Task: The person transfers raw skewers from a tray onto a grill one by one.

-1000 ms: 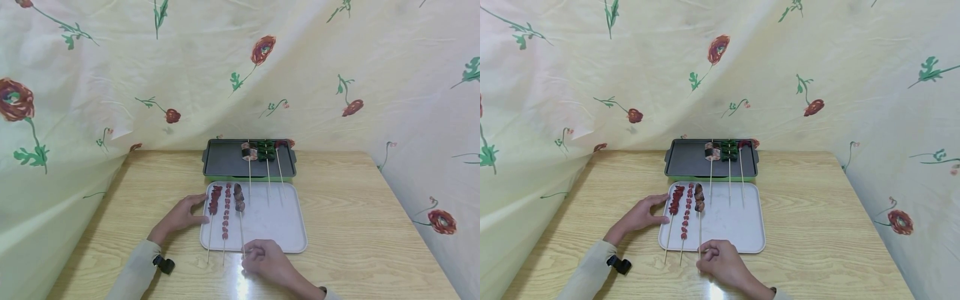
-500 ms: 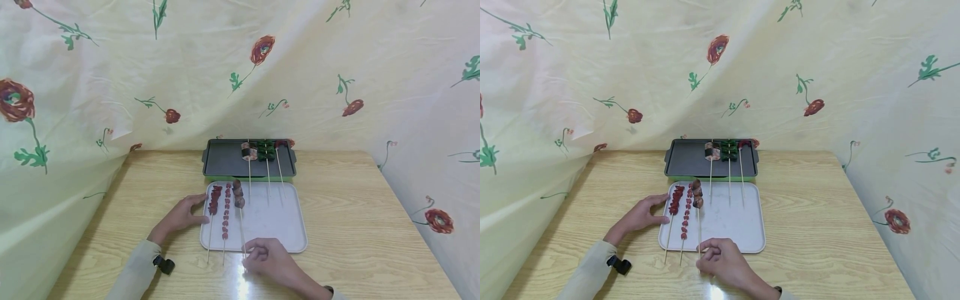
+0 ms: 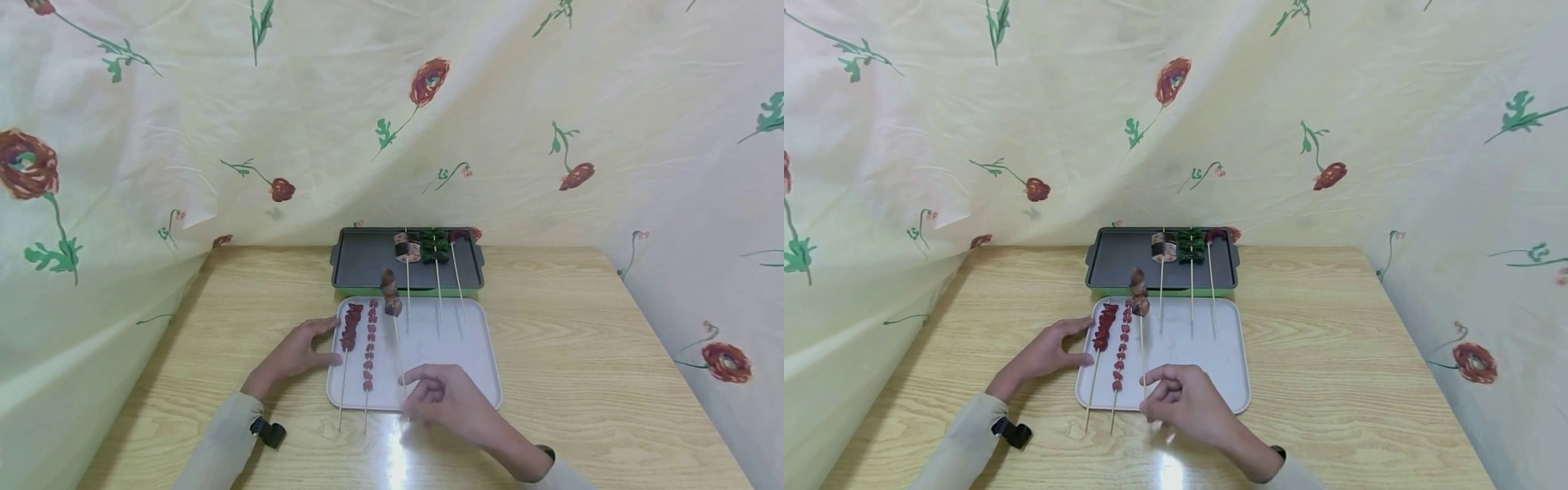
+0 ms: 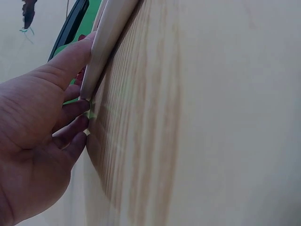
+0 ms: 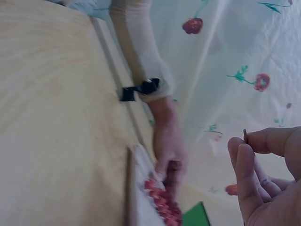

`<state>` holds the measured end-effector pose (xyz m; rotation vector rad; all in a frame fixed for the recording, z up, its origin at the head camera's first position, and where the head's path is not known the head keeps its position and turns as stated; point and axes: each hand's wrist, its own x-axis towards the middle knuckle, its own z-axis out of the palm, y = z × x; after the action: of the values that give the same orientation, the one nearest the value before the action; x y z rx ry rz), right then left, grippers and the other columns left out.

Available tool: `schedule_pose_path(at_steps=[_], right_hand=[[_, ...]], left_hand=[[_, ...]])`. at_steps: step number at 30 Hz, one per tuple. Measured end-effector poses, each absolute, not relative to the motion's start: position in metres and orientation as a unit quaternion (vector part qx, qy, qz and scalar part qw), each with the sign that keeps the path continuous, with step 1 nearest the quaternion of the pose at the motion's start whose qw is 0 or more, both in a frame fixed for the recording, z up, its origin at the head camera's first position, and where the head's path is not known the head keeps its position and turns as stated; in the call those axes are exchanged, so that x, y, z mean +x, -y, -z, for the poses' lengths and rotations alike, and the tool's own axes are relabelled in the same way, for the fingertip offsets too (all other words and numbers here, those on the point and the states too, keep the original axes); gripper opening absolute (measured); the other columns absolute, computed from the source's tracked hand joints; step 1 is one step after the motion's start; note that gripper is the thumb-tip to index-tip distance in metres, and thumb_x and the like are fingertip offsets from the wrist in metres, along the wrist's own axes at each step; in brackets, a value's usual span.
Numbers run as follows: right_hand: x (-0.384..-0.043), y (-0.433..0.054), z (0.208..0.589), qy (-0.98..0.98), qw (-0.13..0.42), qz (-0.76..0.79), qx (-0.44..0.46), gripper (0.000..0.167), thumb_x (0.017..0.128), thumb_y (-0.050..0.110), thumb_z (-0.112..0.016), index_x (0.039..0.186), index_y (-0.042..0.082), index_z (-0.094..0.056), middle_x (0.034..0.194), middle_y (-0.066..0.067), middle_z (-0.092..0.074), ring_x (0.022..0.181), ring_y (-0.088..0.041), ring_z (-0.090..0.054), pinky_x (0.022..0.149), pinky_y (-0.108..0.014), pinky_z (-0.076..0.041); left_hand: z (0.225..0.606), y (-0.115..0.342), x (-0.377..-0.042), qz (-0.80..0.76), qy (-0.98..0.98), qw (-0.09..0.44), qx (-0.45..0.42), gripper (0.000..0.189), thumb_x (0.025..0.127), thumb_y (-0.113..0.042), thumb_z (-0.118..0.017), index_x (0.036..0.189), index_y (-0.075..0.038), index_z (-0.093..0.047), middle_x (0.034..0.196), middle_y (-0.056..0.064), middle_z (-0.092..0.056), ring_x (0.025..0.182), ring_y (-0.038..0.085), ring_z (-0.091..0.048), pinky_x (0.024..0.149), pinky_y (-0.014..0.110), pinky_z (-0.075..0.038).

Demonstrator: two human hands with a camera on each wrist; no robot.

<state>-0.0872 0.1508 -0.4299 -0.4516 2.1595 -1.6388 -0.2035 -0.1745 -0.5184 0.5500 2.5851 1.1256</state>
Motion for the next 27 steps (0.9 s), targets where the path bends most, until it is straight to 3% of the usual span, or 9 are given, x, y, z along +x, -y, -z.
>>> schedule_pose_path(at_steps=[8,17,27], right_hand=[[-0.109,-0.152,0.411,-0.783,0.184,0.575,-0.149,0.036,0.09,0.009,-0.075,0.122,-0.005,-0.066,0.084,-0.008,-0.075,0.072,-0.025,-0.072,0.061,-0.038,-0.064],[-0.133,-0.155,0.397,-0.791,0.166,0.565,-0.167,0.037,0.091,0.006,-0.074,0.124,-0.007,-0.065,0.087,-0.014,-0.076,0.077,-0.027,-0.074,0.064,-0.036,-0.065],[-0.162,-0.152,0.399,-0.801,0.155,0.557,-0.155,0.038,0.091,0.006,-0.072,0.127,-0.005,-0.065,0.086,-0.009,-0.076,0.077,-0.023,-0.073,0.068,-0.037,-0.065]], left_hand=[[0.523,0.177,-0.204,-0.383,-0.894,0.134,0.19,0.085,0.084,-0.04,-0.085,0.154,-0.01,-0.046,0.16,0.006,-0.043,0.15,0.03,-0.036,0.124,0.049,-0.03],[0.521,0.176,-0.203,-0.381,-0.896,0.133,0.183,0.084,0.084,-0.037,-0.085,0.154,-0.012,-0.047,0.16,0.004,-0.044,0.15,0.029,-0.037,0.124,0.049,-0.03],[0.522,0.176,-0.203,-0.378,-0.898,0.137,0.178,0.084,0.084,-0.037,-0.085,0.154,-0.013,-0.046,0.16,0.003,-0.043,0.15,0.028,-0.036,0.124,0.048,-0.03]])
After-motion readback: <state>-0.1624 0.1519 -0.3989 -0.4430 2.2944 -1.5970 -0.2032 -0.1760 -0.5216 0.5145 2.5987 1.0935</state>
